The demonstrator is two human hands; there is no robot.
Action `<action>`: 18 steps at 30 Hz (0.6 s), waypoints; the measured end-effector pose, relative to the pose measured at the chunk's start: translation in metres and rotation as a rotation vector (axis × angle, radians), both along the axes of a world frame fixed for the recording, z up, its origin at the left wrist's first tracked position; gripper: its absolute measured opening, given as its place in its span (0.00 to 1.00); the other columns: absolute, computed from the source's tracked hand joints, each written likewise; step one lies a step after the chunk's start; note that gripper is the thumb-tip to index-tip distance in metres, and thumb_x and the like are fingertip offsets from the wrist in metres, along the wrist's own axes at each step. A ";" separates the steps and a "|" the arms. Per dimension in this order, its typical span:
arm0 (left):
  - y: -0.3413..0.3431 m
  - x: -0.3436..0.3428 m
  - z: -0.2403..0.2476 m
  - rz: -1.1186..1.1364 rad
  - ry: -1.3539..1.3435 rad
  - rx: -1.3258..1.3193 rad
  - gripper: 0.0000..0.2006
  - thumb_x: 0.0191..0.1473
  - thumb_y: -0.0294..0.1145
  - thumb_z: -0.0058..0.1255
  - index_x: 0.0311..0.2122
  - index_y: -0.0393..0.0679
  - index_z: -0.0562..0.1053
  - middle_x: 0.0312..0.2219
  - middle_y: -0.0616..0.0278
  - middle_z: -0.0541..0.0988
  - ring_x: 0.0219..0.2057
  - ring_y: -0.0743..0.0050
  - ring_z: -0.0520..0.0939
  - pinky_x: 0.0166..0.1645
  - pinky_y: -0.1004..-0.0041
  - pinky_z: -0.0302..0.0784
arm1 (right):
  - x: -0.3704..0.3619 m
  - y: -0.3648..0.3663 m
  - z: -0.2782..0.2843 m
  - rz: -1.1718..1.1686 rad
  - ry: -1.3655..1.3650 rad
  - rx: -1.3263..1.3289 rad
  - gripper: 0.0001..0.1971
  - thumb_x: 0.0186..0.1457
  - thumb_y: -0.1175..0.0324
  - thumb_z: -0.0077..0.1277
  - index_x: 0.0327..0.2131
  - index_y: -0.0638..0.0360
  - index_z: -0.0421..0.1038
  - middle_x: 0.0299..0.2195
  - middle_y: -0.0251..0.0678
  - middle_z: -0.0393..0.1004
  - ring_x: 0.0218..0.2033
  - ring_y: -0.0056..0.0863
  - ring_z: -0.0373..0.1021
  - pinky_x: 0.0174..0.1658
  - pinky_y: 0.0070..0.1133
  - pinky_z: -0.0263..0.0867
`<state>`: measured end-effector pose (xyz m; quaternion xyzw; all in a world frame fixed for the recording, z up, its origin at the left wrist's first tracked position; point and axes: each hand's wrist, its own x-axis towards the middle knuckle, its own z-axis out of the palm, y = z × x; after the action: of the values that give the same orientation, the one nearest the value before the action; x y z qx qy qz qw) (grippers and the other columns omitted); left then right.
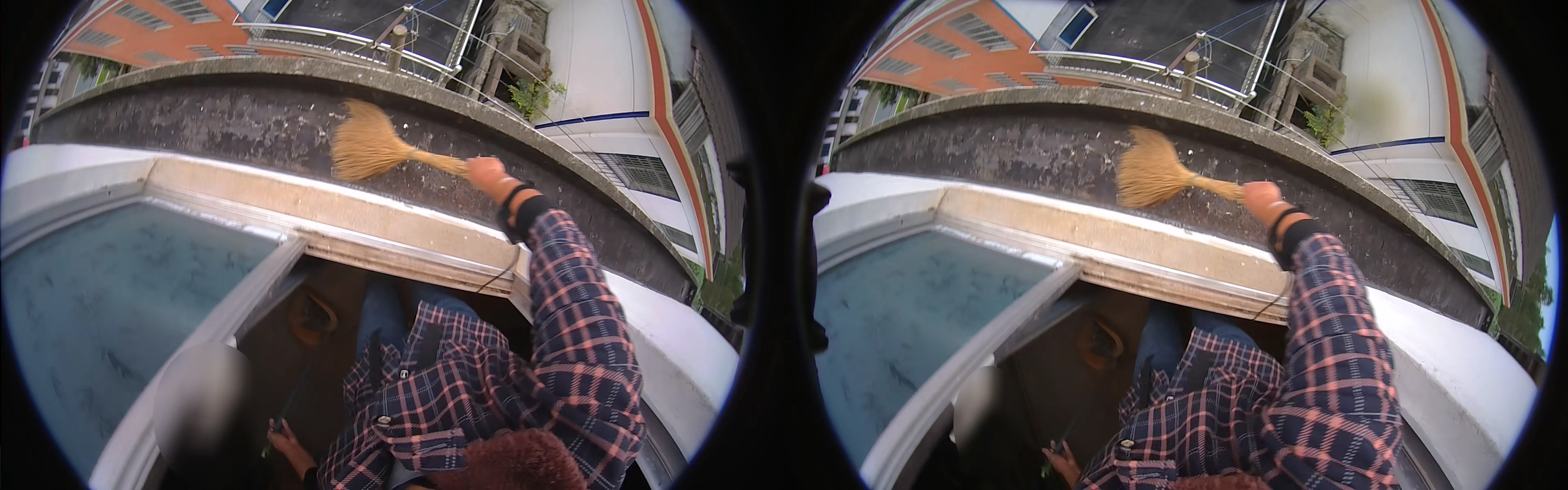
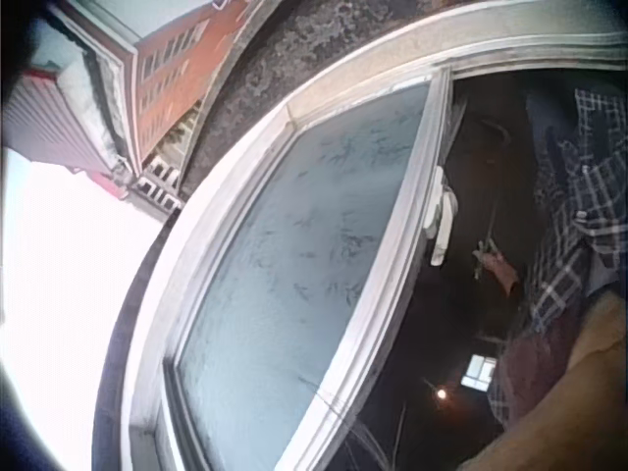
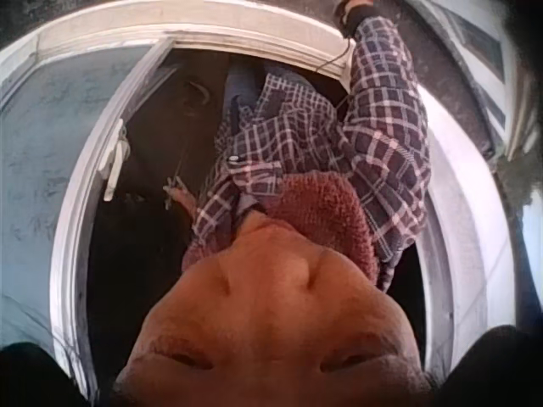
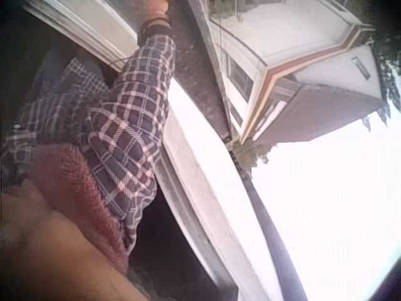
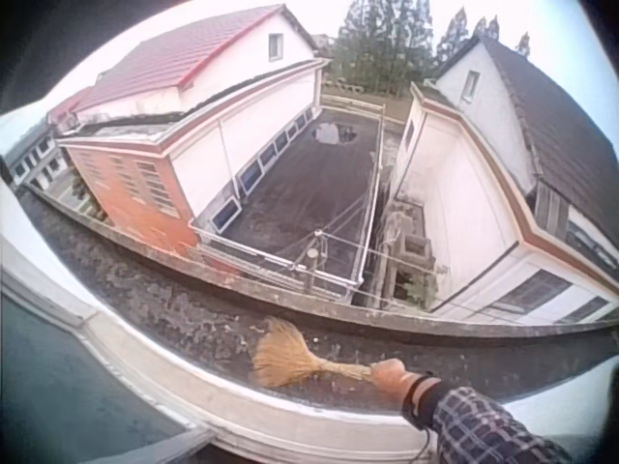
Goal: The person sweeps debris from a balcony floor using a straw broom and collects it with a dustpan. They repeatedly sweep small areas and transfer the debris into the dustpan, then continue sweeping other sections of the balcony.
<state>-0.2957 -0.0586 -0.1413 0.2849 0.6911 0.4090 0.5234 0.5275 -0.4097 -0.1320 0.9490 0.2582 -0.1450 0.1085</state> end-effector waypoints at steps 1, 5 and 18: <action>0.005 0.004 0.001 0.053 -0.005 -0.026 0.32 0.62 0.48 0.44 0.65 0.45 0.50 0.53 0.53 0.70 0.47 0.57 0.75 0.49 0.68 0.75 | 0.000 -0.031 0.007 0.008 -0.011 -0.058 0.10 0.54 0.65 0.47 0.34 0.55 0.77 0.33 0.42 0.79 0.36 0.38 0.78 0.37 0.32 0.74; -0.009 0.008 0.023 0.112 0.045 0.052 0.27 0.61 0.50 0.44 0.59 0.44 0.60 0.50 0.56 0.72 0.44 0.62 0.76 0.46 0.71 0.76 | -0.006 -0.108 0.056 -0.026 0.056 -0.251 0.11 0.53 0.65 0.48 0.35 0.57 0.79 0.35 0.44 0.79 0.37 0.40 0.77 0.39 0.32 0.73; -0.062 -0.016 0.250 -0.259 0.716 0.447 0.16 0.62 0.39 0.44 0.46 0.37 0.72 0.37 0.59 0.76 0.38 0.72 0.77 0.45 0.75 0.73 | -0.015 -0.054 0.098 -0.461 1.010 -0.340 0.15 0.56 0.61 0.47 0.26 0.65 0.70 0.24 0.42 0.75 0.23 0.36 0.74 0.30 0.31 0.75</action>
<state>-0.3119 -0.1207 0.1088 0.5992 0.6818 0.3551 0.2236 0.5122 -0.4633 -0.0345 0.7631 0.0379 -0.6390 0.0883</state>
